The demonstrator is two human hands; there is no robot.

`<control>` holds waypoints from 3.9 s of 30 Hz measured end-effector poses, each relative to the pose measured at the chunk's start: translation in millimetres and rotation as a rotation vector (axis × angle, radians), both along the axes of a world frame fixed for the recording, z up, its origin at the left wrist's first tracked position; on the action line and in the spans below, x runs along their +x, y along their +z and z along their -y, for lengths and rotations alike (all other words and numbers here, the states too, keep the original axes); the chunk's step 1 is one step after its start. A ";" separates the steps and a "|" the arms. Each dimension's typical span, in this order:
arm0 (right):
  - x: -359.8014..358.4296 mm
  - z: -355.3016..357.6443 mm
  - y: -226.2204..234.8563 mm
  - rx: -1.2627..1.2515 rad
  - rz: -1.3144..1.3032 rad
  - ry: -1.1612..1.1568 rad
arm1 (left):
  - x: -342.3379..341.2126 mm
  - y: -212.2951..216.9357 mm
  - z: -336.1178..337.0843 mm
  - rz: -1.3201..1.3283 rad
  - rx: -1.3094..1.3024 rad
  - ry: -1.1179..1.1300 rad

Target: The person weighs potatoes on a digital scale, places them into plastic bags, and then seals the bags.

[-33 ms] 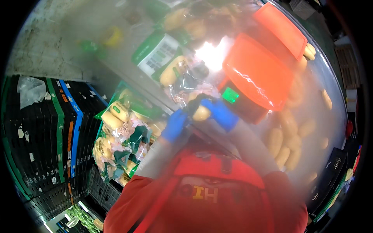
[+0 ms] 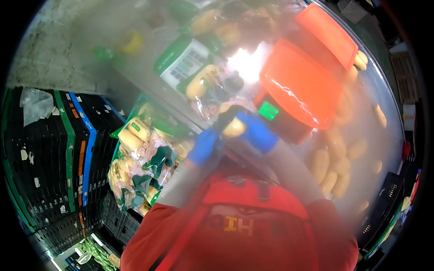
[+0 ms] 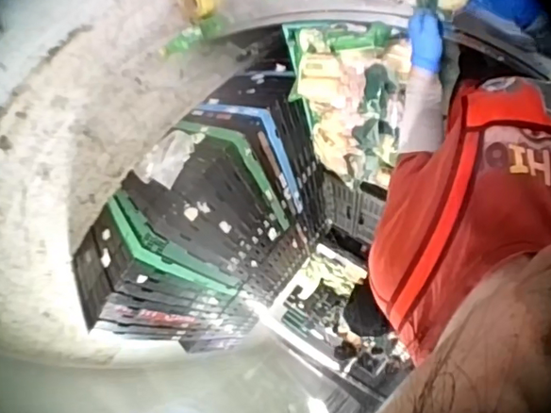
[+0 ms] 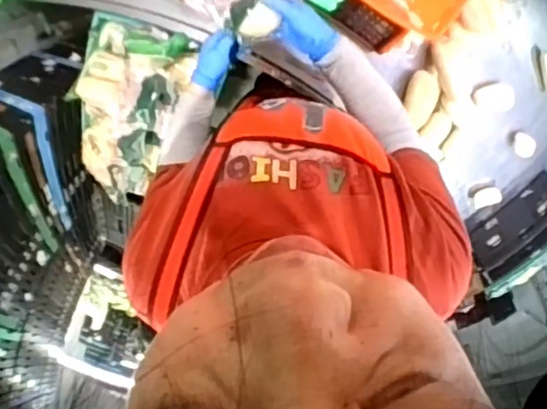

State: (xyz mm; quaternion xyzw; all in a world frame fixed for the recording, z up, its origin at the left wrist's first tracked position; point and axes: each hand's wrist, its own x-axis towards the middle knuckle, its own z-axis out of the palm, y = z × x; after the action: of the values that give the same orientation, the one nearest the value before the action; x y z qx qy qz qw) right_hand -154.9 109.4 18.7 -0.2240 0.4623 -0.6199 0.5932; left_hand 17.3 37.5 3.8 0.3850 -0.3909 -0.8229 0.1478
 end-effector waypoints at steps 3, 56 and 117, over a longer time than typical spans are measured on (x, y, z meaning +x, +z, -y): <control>8.7 2.3 30.3 0.065 0.467 -0.095 | 8.5 -15.2 6.8 0.039 -0.236 -0.108; -18.7 4.8 103.1 -0.544 -0.739 -0.348 | -13.9 107.0 84.8 0.035 -0.795 -0.032; -36.4 -308.6 -81.5 0.843 -1.285 -0.677 | -142.4 -7.4 -128.6 -0.310 -0.833 -0.746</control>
State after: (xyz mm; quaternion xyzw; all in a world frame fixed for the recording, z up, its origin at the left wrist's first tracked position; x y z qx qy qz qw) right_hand -191.2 418.0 -62.8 -0.1422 0.9455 -0.2915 0.0302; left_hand -125.1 166.1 -3.6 0.0057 -0.7647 -0.6430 0.0422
